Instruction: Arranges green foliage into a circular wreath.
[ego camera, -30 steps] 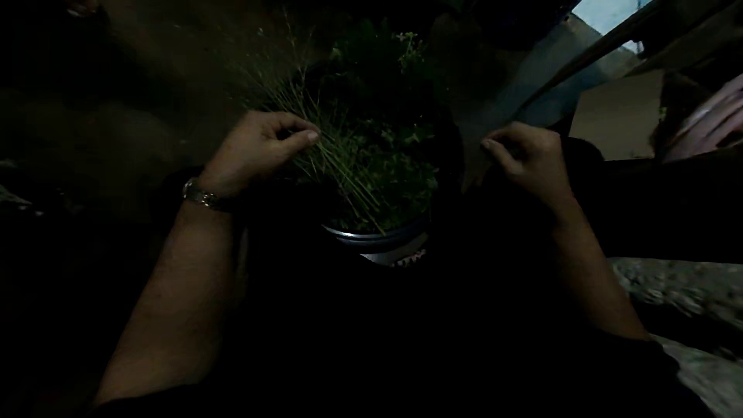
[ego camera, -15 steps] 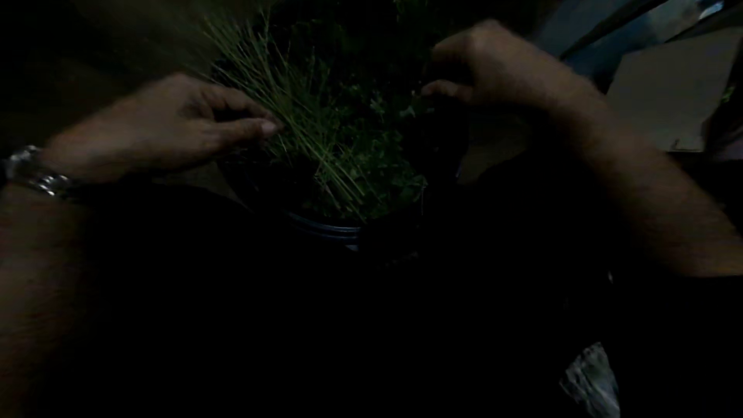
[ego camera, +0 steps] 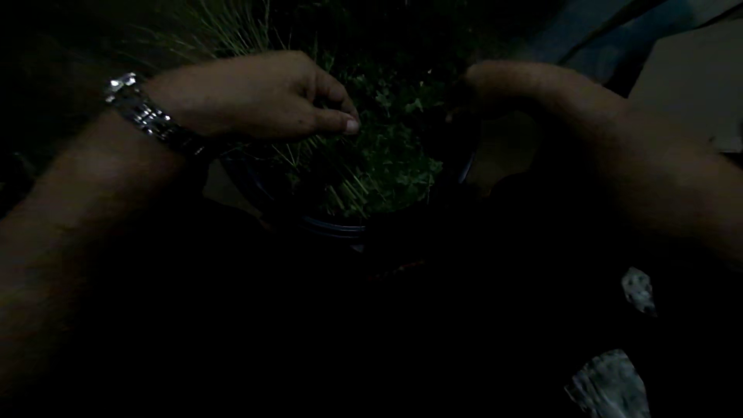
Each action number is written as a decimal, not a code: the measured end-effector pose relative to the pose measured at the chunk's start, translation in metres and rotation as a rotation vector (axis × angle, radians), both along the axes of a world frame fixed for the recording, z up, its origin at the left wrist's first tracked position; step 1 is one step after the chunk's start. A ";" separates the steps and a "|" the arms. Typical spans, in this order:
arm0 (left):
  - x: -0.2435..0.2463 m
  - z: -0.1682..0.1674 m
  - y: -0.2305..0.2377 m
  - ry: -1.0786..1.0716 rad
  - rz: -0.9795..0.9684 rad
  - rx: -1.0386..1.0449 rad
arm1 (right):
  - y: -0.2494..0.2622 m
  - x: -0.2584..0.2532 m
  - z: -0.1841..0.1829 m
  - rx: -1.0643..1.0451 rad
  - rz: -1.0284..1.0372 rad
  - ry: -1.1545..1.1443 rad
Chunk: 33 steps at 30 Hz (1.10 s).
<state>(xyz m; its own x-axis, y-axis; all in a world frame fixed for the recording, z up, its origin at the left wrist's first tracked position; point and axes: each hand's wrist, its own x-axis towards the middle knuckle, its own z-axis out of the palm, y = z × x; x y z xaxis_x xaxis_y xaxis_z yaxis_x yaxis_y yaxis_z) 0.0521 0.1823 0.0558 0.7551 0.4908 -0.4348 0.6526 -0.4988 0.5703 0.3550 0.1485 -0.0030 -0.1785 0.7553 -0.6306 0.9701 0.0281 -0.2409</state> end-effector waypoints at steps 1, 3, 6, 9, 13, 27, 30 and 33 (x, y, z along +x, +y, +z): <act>0.002 0.000 0.000 0.005 0.009 -0.025 | 0.000 -0.007 0.004 -0.046 0.016 -0.027; -0.001 -0.008 0.003 -0.001 -0.001 -0.079 | 0.008 -0.011 0.007 -0.063 0.085 -0.062; -0.008 -0.014 0.007 0.023 0.026 -0.112 | 0.035 0.001 0.000 0.020 0.100 -0.088; -0.017 -0.016 0.009 0.039 0.054 -0.091 | 0.061 0.010 -0.019 0.102 -0.050 -0.096; -0.024 -0.016 0.005 0.039 0.076 -0.101 | 0.071 0.000 -0.061 0.136 -0.200 -0.032; -0.032 -0.008 -0.037 0.130 -0.086 0.069 | 0.052 -0.085 -0.157 0.372 -0.430 -0.020; -0.032 -0.011 -0.042 0.132 -0.085 0.084 | 0.051 -0.089 -0.169 0.279 -0.561 0.037; -0.028 -0.013 -0.042 0.173 -0.065 0.083 | 0.052 -0.087 -0.170 0.186 -0.711 0.221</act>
<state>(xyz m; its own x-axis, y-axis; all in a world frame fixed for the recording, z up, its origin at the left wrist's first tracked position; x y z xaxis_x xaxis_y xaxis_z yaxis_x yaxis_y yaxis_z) 0.0238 0.1402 0.0427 0.7037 0.4828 -0.5213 0.7023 -0.5836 0.4076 0.2678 0.2007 -0.1732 0.2830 0.8255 -0.4884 0.6995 -0.5260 -0.4838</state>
